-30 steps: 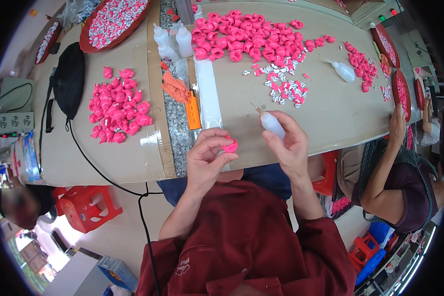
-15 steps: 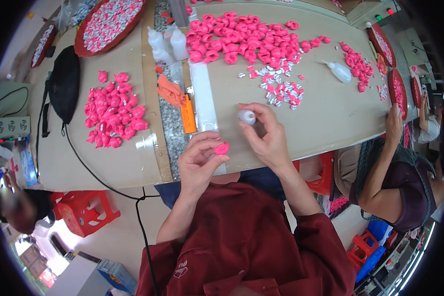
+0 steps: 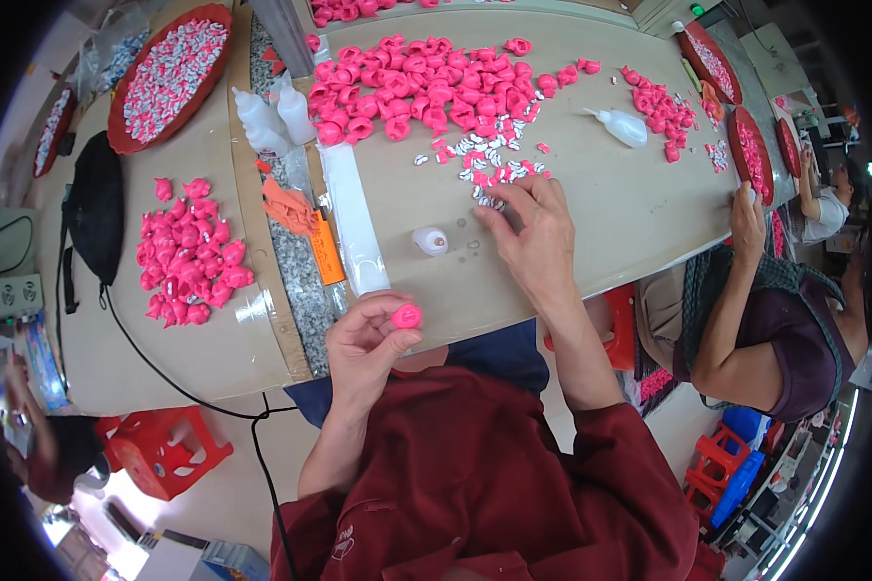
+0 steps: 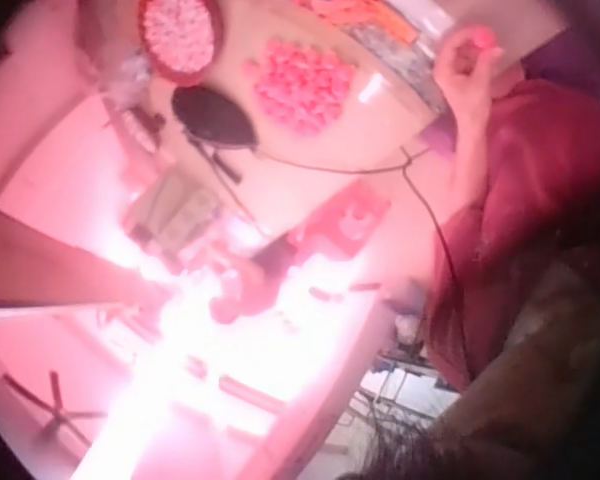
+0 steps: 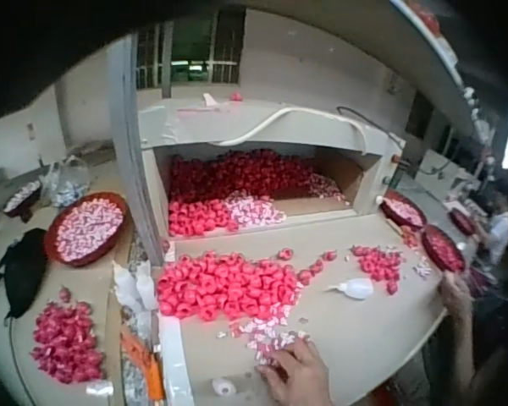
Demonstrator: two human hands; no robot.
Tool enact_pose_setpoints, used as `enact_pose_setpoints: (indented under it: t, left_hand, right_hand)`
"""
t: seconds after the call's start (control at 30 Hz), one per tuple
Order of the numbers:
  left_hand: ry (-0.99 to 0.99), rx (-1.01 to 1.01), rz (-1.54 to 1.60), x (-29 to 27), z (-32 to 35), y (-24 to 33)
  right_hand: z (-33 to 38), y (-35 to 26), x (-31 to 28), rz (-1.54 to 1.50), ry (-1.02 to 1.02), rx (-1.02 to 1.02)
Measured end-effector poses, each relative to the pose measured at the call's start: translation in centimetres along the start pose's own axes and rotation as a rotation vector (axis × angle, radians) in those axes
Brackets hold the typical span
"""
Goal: The person repeatedly picks up small pink plastic pieces, applies glue from a small bottle, and attaches tiny white and pink components to form decorative items. The person places finished units on the table and continues the cycle with new pieces.
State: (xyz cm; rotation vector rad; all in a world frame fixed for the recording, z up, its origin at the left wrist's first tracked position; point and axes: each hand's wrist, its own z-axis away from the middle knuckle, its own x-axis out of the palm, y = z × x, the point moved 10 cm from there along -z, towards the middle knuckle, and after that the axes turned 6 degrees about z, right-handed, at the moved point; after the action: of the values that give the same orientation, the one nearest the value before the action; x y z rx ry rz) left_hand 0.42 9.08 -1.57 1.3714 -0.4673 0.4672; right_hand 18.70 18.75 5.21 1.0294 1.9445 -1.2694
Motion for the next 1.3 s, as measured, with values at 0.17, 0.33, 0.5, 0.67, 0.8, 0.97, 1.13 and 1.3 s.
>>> enact_pose_setpoints:
  t: [0.17,0.33,0.5,0.67,0.8,0.97,1.13,1.3]
  left_hand:
    - [-0.013,-0.031,0.043,0.1,0.1,-0.5]
    - [0.007,-0.111,0.043,0.1,0.2,-1.3]
    - [-0.078,-0.043,0.016,1.2,0.2,-0.6]
    - [-0.082,-0.05,0.014,1.5,0.4,-0.5]
    - [-0.083,-0.034,-0.042,1.4,0.5,-0.4]
    - [-0.067,-0.013,-0.128,1.2,0.6,-0.3]
    - [-0.002,-0.057,-0.11,1.0,0.7,-0.5]
    - [0.028,-0.159,0.041,0.2,1.0,-2.3]
  right_hand:
    - [0.4,-0.8,-0.2,-0.094,0.006,-0.082]
    - [3.7,-1.0,0.6,-0.618,-0.317,0.284]
    - [6.9,-3.7,1.0,-0.946,-0.566,0.286]
    - [6.2,-5.7,-0.7,-0.665,-0.392,-0.017]
    - [6.0,-5.8,-0.8,-0.646,-0.282,-0.027]
    - [6.5,-6.1,-0.4,-0.593,-0.293,-0.035]
    - [6.9,-7.1,-1.4,-0.44,-0.105,-0.164]
    - [7.1,-8.6,-2.1,-0.373,-0.055,-0.33]
